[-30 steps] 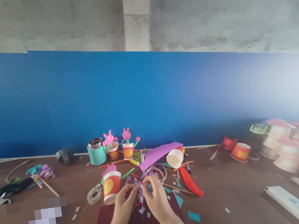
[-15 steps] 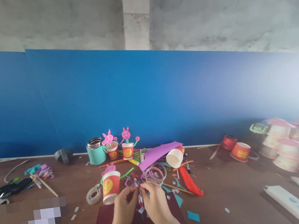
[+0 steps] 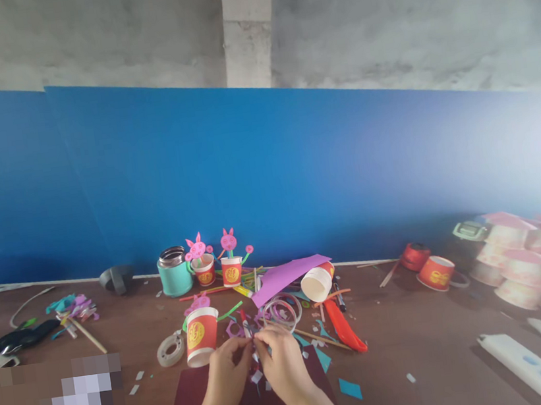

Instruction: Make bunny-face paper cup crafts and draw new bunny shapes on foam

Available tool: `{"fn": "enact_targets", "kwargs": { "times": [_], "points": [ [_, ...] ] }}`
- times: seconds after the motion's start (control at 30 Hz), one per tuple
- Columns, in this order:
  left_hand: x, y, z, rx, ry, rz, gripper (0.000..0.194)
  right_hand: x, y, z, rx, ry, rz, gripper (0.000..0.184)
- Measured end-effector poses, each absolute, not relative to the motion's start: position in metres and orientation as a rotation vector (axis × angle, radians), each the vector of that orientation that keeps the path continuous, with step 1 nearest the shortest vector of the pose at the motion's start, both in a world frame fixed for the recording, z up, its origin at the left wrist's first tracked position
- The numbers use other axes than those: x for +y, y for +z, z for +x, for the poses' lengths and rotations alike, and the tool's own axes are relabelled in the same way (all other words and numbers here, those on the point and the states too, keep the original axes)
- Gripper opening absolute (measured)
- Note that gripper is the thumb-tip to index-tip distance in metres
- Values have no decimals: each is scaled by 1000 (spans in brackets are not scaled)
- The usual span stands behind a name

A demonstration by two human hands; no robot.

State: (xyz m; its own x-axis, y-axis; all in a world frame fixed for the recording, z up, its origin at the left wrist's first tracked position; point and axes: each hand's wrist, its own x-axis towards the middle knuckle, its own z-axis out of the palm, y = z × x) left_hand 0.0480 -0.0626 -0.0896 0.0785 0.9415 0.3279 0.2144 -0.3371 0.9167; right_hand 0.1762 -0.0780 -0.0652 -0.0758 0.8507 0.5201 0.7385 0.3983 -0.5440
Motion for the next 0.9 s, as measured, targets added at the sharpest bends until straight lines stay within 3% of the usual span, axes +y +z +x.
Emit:
{"fn": "enact_targets", "kwargs": {
  "times": [0.7, 0.9],
  "points": [
    [-60, -99, 49, 1152, 1330, 1669, 21, -80, -61, 173, -1794, 237, -1360, 25],
    [-63, -89, 50, 1110, 1331, 1605, 19, -77, -62, 171, -1569, 379, -1382, 18]
  ]
}}
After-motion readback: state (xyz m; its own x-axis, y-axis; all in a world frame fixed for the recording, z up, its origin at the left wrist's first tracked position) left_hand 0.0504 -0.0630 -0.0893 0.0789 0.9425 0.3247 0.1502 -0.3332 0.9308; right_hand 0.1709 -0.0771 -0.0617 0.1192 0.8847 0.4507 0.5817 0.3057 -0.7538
